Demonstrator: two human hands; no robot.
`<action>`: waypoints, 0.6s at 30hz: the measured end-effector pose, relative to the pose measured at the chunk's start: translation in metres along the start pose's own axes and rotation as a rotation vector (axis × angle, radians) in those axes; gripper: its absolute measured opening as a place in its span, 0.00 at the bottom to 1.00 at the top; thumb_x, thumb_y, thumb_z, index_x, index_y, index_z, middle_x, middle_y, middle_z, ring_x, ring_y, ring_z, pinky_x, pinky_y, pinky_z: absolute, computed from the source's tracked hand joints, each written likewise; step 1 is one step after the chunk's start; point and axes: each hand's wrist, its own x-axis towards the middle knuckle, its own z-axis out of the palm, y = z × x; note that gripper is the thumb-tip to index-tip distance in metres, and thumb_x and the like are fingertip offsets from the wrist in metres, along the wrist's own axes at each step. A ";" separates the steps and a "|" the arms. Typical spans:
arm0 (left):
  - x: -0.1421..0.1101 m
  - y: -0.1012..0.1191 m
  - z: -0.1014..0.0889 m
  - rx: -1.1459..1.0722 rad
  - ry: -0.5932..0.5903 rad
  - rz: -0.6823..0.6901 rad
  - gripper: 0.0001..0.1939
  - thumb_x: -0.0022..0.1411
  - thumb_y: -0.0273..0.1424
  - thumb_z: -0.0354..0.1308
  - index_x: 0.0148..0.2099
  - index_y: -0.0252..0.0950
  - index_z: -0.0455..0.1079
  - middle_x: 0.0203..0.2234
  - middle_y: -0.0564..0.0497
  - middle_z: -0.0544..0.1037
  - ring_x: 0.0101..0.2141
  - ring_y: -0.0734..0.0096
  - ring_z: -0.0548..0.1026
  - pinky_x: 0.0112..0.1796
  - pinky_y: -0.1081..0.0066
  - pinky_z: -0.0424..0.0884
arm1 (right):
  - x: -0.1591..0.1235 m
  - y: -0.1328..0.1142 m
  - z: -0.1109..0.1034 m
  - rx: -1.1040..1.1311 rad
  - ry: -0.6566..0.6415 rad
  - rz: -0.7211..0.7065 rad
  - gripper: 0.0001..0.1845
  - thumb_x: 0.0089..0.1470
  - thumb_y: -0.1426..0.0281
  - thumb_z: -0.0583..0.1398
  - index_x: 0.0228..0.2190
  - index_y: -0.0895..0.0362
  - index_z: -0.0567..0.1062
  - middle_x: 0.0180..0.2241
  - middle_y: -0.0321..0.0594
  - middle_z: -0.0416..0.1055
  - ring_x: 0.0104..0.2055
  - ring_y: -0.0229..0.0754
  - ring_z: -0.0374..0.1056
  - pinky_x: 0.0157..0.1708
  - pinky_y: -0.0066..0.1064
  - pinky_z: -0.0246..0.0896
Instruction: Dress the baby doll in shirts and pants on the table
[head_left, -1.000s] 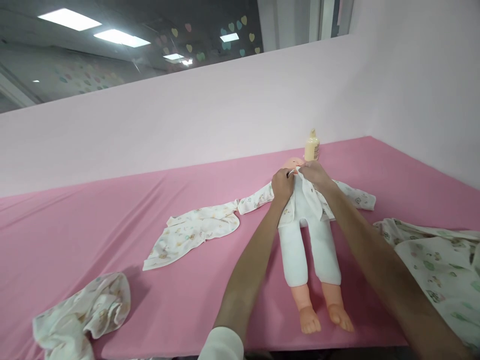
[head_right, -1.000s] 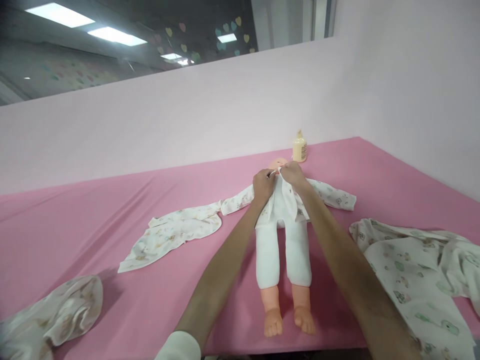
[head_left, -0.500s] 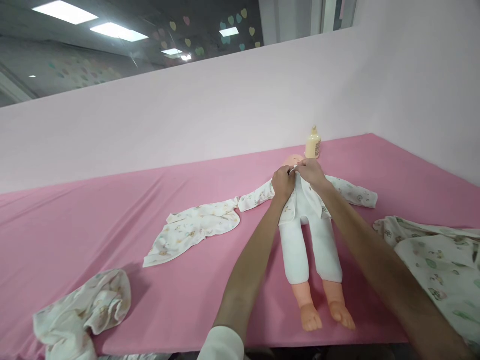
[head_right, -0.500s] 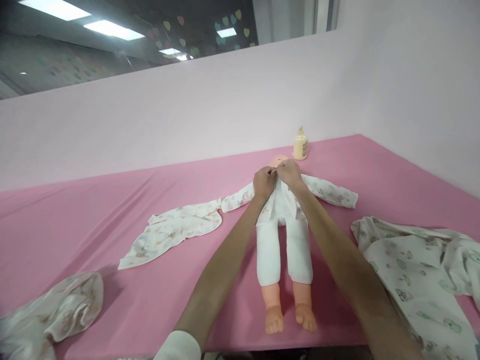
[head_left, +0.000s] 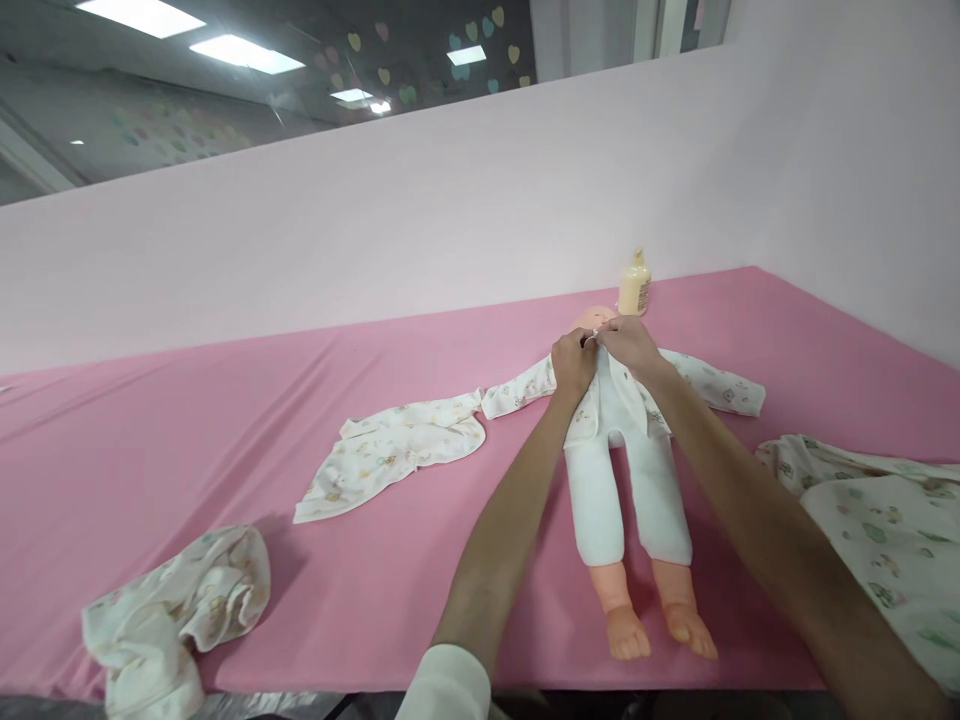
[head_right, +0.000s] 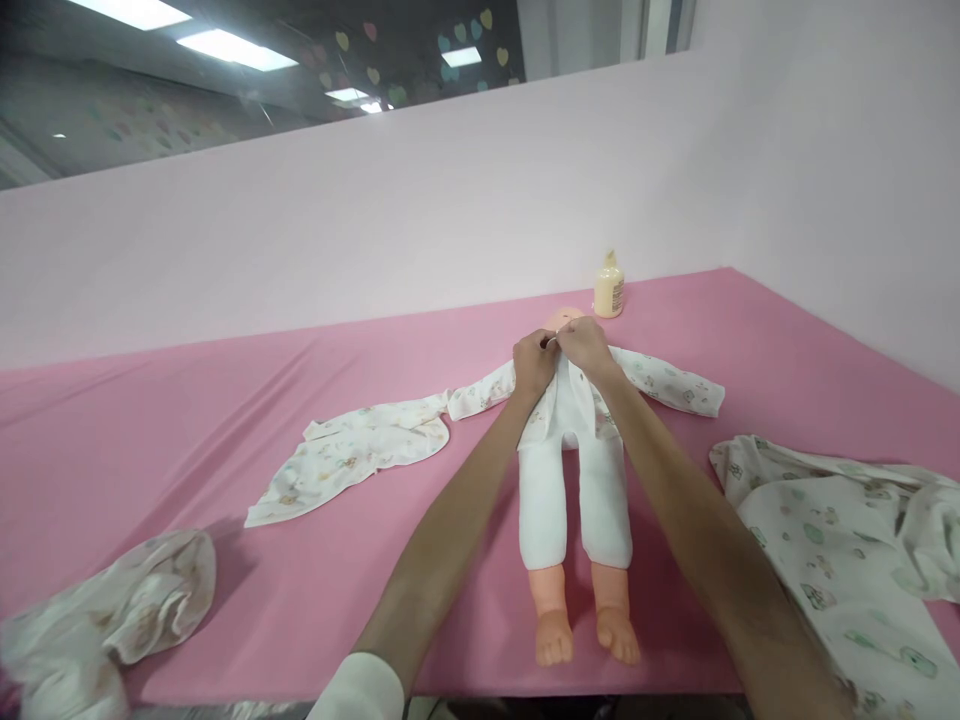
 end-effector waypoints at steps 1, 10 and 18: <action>0.000 0.000 -0.001 -0.044 0.000 -0.022 0.10 0.59 0.25 0.52 0.35 0.37 0.75 0.35 0.52 0.81 0.36 0.69 0.75 0.41 0.71 0.67 | -0.002 -0.002 -0.001 -0.026 -0.003 -0.002 0.08 0.42 0.78 0.53 0.16 0.57 0.64 0.19 0.32 0.57 0.23 0.35 0.51 0.24 0.28 0.47; 0.002 0.002 -0.004 -0.247 0.007 -0.169 0.08 0.62 0.33 0.52 0.33 0.36 0.68 0.33 0.50 0.78 0.36 0.69 0.74 0.38 0.72 0.67 | -0.010 -0.014 -0.008 -0.161 -0.102 -0.061 0.15 0.45 0.80 0.52 0.14 0.55 0.57 0.17 0.32 0.50 0.23 0.35 0.48 0.24 0.29 0.44; 0.007 -0.008 0.000 -0.250 -0.014 -0.204 0.14 0.56 0.27 0.54 0.46 0.35 0.65 0.30 0.51 0.78 0.38 0.67 0.75 0.39 0.71 0.67 | -0.014 -0.017 -0.017 -0.089 -0.160 -0.004 0.18 0.46 0.79 0.53 0.14 0.55 0.52 0.16 0.30 0.43 0.20 0.33 0.40 0.22 0.29 0.36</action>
